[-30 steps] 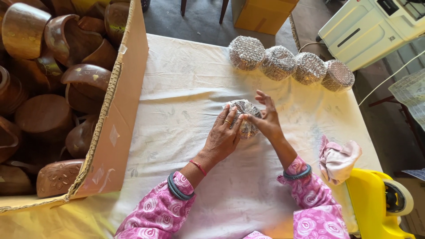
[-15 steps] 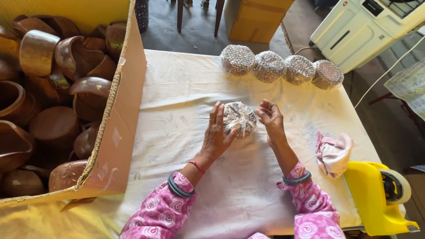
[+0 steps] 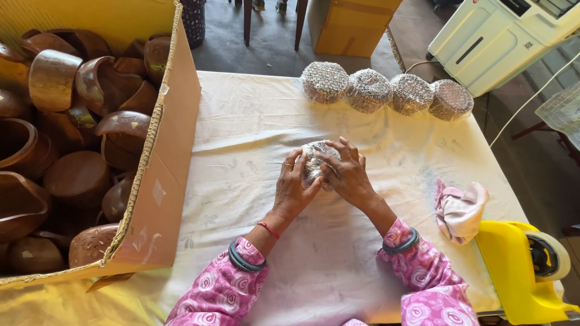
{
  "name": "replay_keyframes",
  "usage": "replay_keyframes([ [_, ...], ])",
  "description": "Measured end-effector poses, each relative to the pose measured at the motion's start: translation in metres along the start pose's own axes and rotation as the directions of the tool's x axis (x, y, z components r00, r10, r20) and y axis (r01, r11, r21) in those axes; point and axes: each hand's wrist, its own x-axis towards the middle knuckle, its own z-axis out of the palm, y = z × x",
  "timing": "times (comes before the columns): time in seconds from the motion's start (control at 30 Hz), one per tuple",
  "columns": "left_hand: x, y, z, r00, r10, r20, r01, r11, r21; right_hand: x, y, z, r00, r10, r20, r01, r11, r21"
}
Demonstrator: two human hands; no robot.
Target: The person wraps wooden bowls in plastic wrap and bubble wrap at a table.
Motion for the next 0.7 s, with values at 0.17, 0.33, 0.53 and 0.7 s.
replay_keyframes([
  [0.17, 0.002, -0.001, -0.004, 0.999, 0.021, 0.027, -0.020, 0.999, -0.031, -0.008, 0.001, -0.010, 0.998, -0.052, 0.044, 0.059, 0.981, -0.186],
  [0.33, 0.002, -0.001, -0.004, 0.999, 0.007, 0.043, -0.005, 0.999, -0.041, -0.065, 0.004, -0.084, 0.994, 0.023, -0.106, -0.017, 0.998, 0.059],
  [0.53, 0.003, 0.000, -0.006, 0.999, 0.024, 0.030, -0.022, 0.998, -0.053, -0.200, 0.031, -0.222, 0.860, 0.307, -0.406, -0.408, 0.894, -0.187],
  [0.7, -0.001, -0.006, -0.010, 0.998, 0.008, 0.060, -0.005, 0.999, -0.045, -0.335, 0.107, -0.257, 0.619, 0.560, -0.551, -0.631, 0.772, 0.075],
])
